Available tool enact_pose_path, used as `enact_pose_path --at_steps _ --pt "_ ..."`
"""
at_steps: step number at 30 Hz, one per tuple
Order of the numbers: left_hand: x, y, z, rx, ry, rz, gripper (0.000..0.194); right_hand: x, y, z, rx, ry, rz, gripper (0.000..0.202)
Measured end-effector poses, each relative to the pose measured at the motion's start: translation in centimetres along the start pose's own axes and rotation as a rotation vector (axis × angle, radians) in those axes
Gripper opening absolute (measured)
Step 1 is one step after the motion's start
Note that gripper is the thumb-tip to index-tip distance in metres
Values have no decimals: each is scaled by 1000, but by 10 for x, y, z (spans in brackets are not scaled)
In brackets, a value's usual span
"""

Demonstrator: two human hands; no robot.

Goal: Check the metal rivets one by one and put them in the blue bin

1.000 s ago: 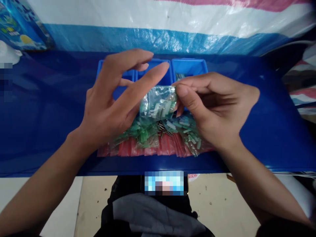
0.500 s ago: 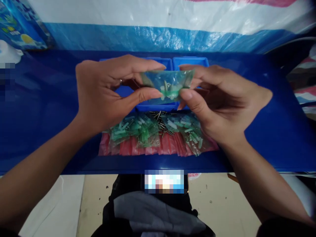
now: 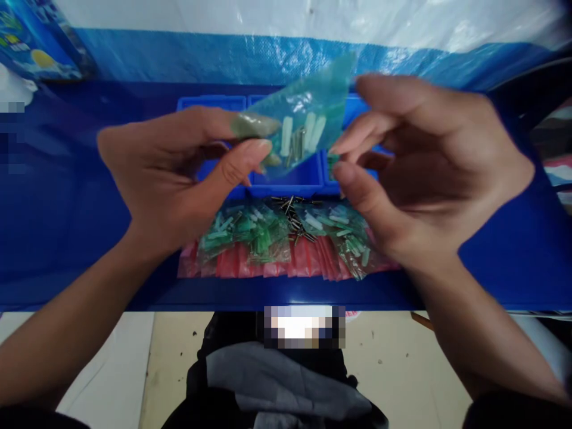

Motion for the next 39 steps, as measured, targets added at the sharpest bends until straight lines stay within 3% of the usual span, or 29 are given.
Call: enact_pose_path --at_steps 2,4,9,11,13,15,17,18,20,21,24,26,30,36,39 --pt "-6 3 -4 -7 -17 -35 17 3 -10 4 112 -72 -134 67" --pt "-14 3 -7 17 -90 -96 27 2 -8 4 134 -157 -221 71" --pt "-22 -9 -9 214 -175 -273 28 -5 -10 3 268 -179 -53 80" --pt "-24 -13 -9 258 -199 -342 32 -12 -15 3 318 -196 -37 78" --pt "-26 -15 -9 284 -228 -364 33 -12 -26 5 385 -159 -62 63" --pt "-27 -15 -9 269 -253 -307 28 -6 -22 8 303 -94 -109 44" --pt "-24 -13 -7 213 -229 -225 24 13 -3 7 125 48 -157 33" --pt "-20 -11 -6 175 -195 -190 24 23 14 4 5 104 -187 32" --pt "-11 -7 -3 99 -111 -145 25 43 38 0 -46 208 -226 42" --pt "-7 -6 -2 75 -75 -136 26 45 56 -1 -102 155 -269 44" --pt "-2 -6 -2 57 -14 -107 26 38 100 -5 -182 -148 -463 20" --pt "-1 -6 -3 59 8 -86 24 37 114 -8 -198 -249 -548 17" --pt "-1 -5 -4 48 26 -60 22 36 107 -9 -168 -314 -660 25" --pt "1 -5 -3 14 54 -31 21 11 95 -18 -65 -475 -452 39" --pt "2 0 -4 -16 83 80 23 11 88 -17 -27 -462 -502 38"
Point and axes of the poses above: each hand's wrist, its own z-axis towards the middle knuckle, its own x-axis out of the back of the hand, y = z × x, the point moved 10 cm from there along z, towards the middle knuckle, and after that the axes turned 14 degrees about x, right-handed, at the moved point
